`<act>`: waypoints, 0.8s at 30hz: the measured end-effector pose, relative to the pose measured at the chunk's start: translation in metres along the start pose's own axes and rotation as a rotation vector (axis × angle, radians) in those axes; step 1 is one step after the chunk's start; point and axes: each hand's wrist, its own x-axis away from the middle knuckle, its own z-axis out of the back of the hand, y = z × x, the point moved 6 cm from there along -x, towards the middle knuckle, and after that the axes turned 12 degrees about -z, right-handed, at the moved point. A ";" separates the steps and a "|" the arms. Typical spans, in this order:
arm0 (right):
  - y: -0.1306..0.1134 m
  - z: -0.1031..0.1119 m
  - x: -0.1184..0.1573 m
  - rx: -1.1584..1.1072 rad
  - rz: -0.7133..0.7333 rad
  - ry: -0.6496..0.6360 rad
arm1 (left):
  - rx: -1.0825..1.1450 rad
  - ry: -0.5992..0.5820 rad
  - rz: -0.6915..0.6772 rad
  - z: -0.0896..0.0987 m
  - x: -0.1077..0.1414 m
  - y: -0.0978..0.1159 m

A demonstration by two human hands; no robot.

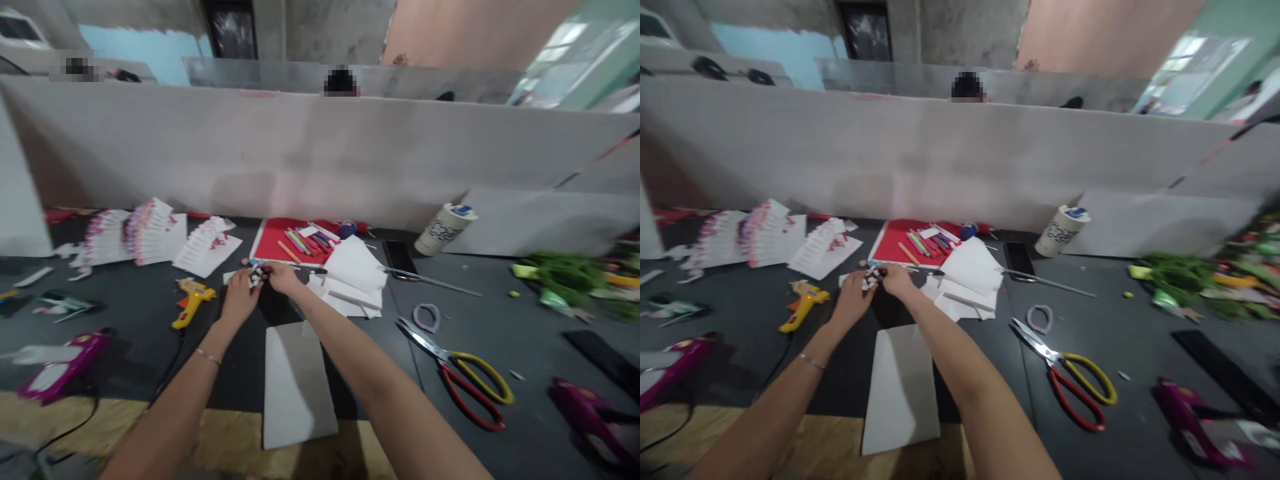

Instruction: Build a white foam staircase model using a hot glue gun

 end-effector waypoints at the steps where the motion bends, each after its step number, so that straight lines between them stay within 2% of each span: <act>1: 0.002 -0.002 -0.003 -0.009 -0.027 -0.020 | 0.007 0.005 -0.012 -0.002 -0.005 -0.001; 6: 0.013 -0.005 -0.013 -0.082 -0.148 -0.066 | 0.009 -0.106 -0.090 -0.014 -0.022 0.004; 12: 0.031 -0.004 -0.006 -0.161 -0.194 -0.106 | 0.130 -0.130 -0.160 -0.001 0.005 0.023; 15: 0.039 -0.003 -0.002 -0.180 -0.188 -0.086 | 0.119 -0.074 -0.080 0.006 0.013 0.028; 17: 0.040 -0.002 -0.001 -0.184 -0.171 -0.077 | 0.086 -0.087 -0.011 0.003 0.012 0.029; 20: 0.039 0.001 0.002 -0.176 -0.145 -0.064 | 0.075 -0.109 0.007 0.002 0.008 0.035; 22: 0.039 0.005 0.005 -0.168 -0.126 -0.045 | 0.078 -0.094 -0.001 0.011 0.009 0.040; 24: 0.039 0.008 0.010 -0.164 -0.099 -0.032 | 0.058 -0.055 -0.004 0.030 0.016 0.042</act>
